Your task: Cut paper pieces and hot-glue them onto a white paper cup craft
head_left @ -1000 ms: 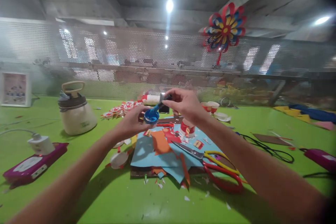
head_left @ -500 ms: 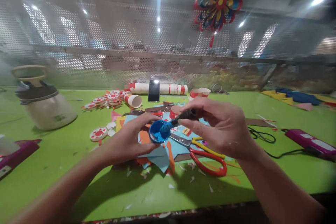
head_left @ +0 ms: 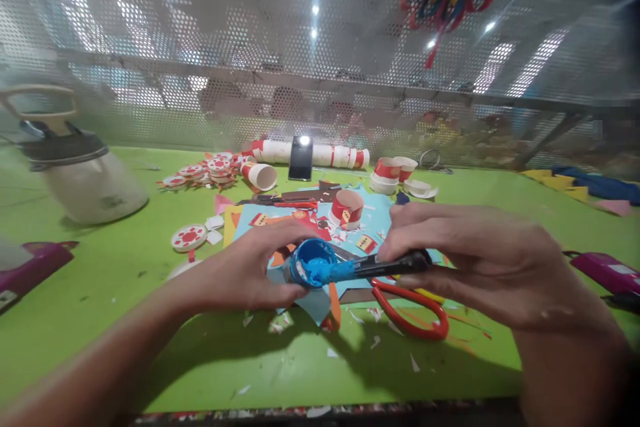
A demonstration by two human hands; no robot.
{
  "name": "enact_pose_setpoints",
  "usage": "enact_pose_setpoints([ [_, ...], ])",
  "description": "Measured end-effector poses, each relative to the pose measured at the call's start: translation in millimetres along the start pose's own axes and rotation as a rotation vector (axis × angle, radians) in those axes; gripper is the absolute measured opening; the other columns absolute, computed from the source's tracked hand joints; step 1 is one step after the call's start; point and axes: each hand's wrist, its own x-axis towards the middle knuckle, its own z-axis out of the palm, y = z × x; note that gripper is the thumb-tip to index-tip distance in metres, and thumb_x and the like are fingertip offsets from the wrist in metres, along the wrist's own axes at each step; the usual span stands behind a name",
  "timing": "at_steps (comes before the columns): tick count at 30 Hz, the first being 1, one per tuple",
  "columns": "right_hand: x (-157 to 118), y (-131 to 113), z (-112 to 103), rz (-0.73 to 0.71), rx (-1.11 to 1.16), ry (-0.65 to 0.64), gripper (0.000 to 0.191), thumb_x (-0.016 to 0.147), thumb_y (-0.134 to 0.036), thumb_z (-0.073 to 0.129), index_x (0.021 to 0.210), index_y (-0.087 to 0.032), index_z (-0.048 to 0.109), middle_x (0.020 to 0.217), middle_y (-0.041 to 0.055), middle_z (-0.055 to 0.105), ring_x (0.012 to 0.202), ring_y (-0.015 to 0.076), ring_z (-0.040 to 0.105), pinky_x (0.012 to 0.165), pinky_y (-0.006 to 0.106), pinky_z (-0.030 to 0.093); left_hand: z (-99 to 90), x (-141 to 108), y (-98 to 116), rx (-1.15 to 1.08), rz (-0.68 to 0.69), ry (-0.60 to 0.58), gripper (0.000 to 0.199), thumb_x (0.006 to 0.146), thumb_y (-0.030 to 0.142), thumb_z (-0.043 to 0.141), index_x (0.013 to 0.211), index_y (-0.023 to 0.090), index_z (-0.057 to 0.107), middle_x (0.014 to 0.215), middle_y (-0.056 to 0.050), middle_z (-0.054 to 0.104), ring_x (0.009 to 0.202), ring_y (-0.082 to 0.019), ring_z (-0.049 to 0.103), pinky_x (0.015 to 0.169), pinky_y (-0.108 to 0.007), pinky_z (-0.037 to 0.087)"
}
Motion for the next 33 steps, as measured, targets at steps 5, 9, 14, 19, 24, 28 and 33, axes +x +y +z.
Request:
enact_pose_setpoints([
  [5, -3, 5, -4, 0.021, 0.087, -0.001, 0.013, 0.083, -0.021, 0.064, 0.095, -0.025, 0.068, 0.083, 0.0025, 0.069, 0.083, 0.0164, 0.066, 0.078, 0.026, 0.051, 0.6, -2, -2, 0.0, -0.015, -0.047, 0.05, 0.069, 0.021, 0.067, 0.117, 0.027, 0.055, 0.119, -0.001, 0.062, 0.106, -0.021, 0.057, 0.092, -0.032, 0.045],
  [9, -7, 10, -5, 0.066, 0.165, 0.061, 0.011, 0.083, -0.024, 0.065, 0.093, -0.025, 0.069, 0.078, 0.0028, 0.066, 0.076, 0.0169, 0.063, 0.077, 0.031, 0.05, -1.2, -3, 0, -0.024, -0.022, -0.057, 0.049, 0.069, 0.02, 0.066, 0.117, 0.027, 0.056, 0.12, -0.002, 0.062, 0.107, -0.022, 0.057, 0.093, -0.033, 0.045],
  [14, -8, 15, -4, 0.099, 0.208, 0.131, 0.014, 0.082, -0.021, 0.066, 0.095, -0.025, 0.069, 0.082, 0.0048, 0.065, 0.078, 0.0179, 0.061, 0.072, 0.03, 0.05, -3.2, -4, 3, -0.049, -0.012, -0.059, 0.046, 0.071, 0.019, 0.065, 0.116, 0.027, 0.057, 0.117, 0.0, 0.063, 0.104, -0.02, 0.058, 0.089, -0.03, 0.046],
  [19, -4, 11, -1, 0.073, 0.243, 0.056, 0.02, 0.081, -0.014, 0.065, 0.098, -0.024, 0.068, 0.085, 0.0039, 0.065, 0.081, 0.0166, 0.06, 0.075, 0.03, 0.049, -3.7, -4, 1, -0.087, 0.004, -0.11, 0.044, 0.072, 0.023, 0.066, 0.115, 0.026, 0.057, 0.115, -0.001, 0.063, 0.101, -0.02, 0.058, 0.09, -0.031, 0.045],
  [24, -8, 2, -4, 0.084, 0.348, -0.12, 0.022, 0.082, -0.01, 0.063, 0.098, -0.022, 0.071, 0.084, 0.0042, 0.065, 0.079, 0.015, 0.062, 0.07, 0.025, 0.05, -7.5, -5, -3, -0.058, -0.026, -0.149, 0.047, 0.073, 0.031, 0.066, 0.118, 0.023, 0.055, 0.116, -0.003, 0.063, 0.101, -0.022, 0.058, 0.09, -0.033, 0.045],
  [28, -13, 0, -6, 0.279, 0.494, -0.204, 0.019, 0.083, -0.015, 0.062, 0.095, -0.026, 0.074, 0.084, 0.0042, 0.065, 0.073, 0.0145, 0.062, 0.058, 0.022, 0.05, -9.3, -4, -3, -0.074, -0.033, -0.188, 0.046, 0.071, 0.03, 0.068, 0.115, 0.023, 0.057, 0.111, -0.002, 0.065, 0.096, -0.02, 0.06, 0.087, -0.031, 0.046],
  [33, -9, -2, -8, 0.43, 0.443, -0.162, 0.007, 0.077, -0.026, 0.071, 0.071, -0.026, 0.075, 0.066, 0.0008, 0.065, 0.06, 0.0139, 0.062, 0.049, 0.02, 0.05, -9.5, -5, -3, -0.082, -0.047, -0.177, 0.045, 0.071, 0.03, 0.068, 0.115, 0.022, 0.058, 0.11, -0.002, 0.065, 0.096, -0.02, 0.06, 0.087, -0.031, 0.046],
])
